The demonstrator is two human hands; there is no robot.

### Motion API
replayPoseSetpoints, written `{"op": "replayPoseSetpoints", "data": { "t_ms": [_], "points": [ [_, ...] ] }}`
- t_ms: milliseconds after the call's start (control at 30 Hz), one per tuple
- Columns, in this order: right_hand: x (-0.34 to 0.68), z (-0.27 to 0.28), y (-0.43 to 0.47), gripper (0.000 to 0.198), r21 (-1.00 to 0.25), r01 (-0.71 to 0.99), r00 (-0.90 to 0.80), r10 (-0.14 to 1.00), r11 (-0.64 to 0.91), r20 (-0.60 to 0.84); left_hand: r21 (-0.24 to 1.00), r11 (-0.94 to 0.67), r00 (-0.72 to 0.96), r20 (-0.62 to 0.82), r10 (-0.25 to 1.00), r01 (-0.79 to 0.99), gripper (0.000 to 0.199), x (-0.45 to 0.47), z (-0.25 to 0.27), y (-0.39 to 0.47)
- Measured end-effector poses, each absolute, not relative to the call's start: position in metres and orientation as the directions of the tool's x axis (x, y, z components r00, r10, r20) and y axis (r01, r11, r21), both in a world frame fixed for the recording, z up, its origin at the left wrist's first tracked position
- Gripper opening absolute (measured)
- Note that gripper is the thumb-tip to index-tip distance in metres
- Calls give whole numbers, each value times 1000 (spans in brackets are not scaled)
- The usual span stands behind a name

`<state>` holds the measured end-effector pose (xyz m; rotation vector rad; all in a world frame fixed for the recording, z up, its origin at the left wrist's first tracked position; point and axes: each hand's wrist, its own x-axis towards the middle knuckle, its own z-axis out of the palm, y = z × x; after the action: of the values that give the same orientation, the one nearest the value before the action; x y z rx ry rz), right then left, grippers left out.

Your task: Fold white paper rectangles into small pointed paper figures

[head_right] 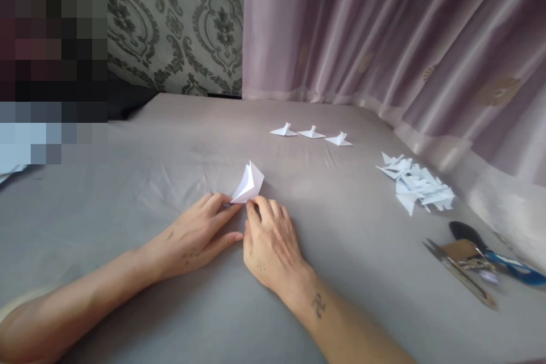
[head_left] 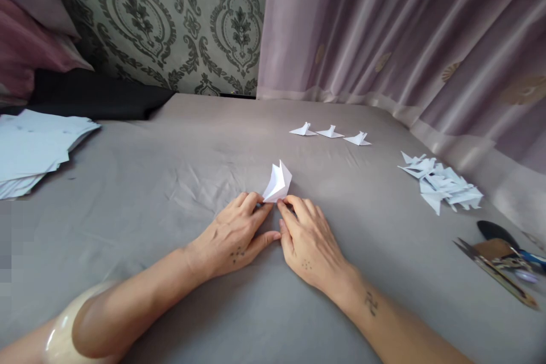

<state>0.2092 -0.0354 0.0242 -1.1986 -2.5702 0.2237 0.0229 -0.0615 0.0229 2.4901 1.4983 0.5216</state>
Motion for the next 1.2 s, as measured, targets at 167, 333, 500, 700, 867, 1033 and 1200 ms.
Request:
{"op": "replayPoseSetpoints", "data": {
  "t_ms": [167,333,500,700,867,1033,1200],
  "points": [
    [209,25,-34,41,-234,719,-626,756,654,191,404,-465,416,207,885,788,38,18,23,-59],
    [205,27,-34,39,-193,714,-644,739,673,197,569,-390,295,256,921,724,21,14,22,-51],
    [202,28,-38,38,-198,735,-621,761,648,185,690,-275,202,186,961,670,22,14,28,-46],
    [199,28,-38,38,-177,733,-628,753,657,194,749,-166,140,98,985,641,23,12,33,-45],
    [198,30,-37,37,-196,733,-624,759,651,187,795,-21,64,-23,998,607,25,10,35,-42],
    [199,32,-35,36,-269,729,-609,775,630,165,819,99,0,-120,993,565,28,8,37,-39],
    [197,32,-35,35,-264,726,-609,772,635,183,839,136,-18,-149,989,527,28,7,38,-36]
  ]
}}
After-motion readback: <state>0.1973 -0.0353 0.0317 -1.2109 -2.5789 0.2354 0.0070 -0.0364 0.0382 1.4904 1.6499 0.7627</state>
